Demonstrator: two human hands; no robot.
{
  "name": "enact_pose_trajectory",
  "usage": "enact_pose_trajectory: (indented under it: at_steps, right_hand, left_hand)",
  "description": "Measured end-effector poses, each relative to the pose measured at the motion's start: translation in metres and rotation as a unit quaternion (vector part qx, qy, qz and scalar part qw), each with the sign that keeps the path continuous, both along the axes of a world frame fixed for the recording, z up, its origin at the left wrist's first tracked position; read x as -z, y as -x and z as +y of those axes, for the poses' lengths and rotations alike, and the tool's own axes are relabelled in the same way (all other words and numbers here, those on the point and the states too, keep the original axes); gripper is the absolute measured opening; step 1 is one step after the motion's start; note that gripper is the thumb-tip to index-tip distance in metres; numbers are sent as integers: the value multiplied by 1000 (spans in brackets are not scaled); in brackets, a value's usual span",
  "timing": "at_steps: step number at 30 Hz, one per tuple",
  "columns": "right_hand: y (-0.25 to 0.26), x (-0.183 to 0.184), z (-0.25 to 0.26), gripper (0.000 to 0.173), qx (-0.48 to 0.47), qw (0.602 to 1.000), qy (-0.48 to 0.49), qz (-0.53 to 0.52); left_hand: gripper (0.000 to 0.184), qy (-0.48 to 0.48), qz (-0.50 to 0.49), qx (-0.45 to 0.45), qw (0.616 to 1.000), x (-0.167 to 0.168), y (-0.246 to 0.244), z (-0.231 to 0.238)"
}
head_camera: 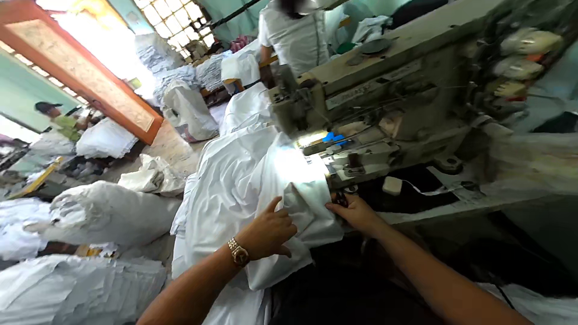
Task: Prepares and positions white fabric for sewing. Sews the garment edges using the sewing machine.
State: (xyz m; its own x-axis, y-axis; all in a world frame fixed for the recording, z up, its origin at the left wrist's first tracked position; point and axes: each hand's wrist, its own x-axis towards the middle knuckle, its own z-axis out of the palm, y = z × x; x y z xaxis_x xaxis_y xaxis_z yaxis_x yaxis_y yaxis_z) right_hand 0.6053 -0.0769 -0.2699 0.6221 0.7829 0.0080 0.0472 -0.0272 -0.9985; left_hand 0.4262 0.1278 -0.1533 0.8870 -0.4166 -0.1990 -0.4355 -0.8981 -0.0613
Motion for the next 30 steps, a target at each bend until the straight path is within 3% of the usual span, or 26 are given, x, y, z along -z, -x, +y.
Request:
enact_pose_trajectory:
  at_steps: [3,6,8,11,15,17,19,21,23,26,30]
  right_hand:
    - [2,2,3,14,23,999,-5,-23]
    - [4,6,4,14,38,998,-22,-42]
    - [7,6,3,24,59,997,-14,-56]
    - [16,3,2,41,168,982,-17,-88]
    - [18,-10,-1,39,230,953,-91,-175]
    - [27,-28,2,32,181,954,-135,-199]
    - [47,-49,9,29,44,967,-142,-208]
    - [69,-61,22,42,-123,969,-89,-196]
    - [85,-53,36,57,-217,962,-40,-162]
    - [85,-33,45,41,-213,970,12,-114]
    - [78,-22,43,27,-161,974,39,-154]
  left_hand:
    - [25,8,89,-58,994,-39,29,5]
    - [16,186,82,-61,977,-79,57,9]
    - [14,268,50,-77,959,-89,71,11]
    - [21,211,64,-144,965,-75,86,2]
    - [23,139,155,-162,965,-60,94,1]
    - [16,101,123,-172,972,-68,93,5]
    - [14,110,30,-176,978,-79,85,16]
    - [15,148,-31,-198,968,-86,73,31]
    - [13,147,-65,-214,963,-80,63,49]
    - [11,119,-56,-244,961,-64,55,70]
    - [20,84,-4,-281,956,-49,51,70]
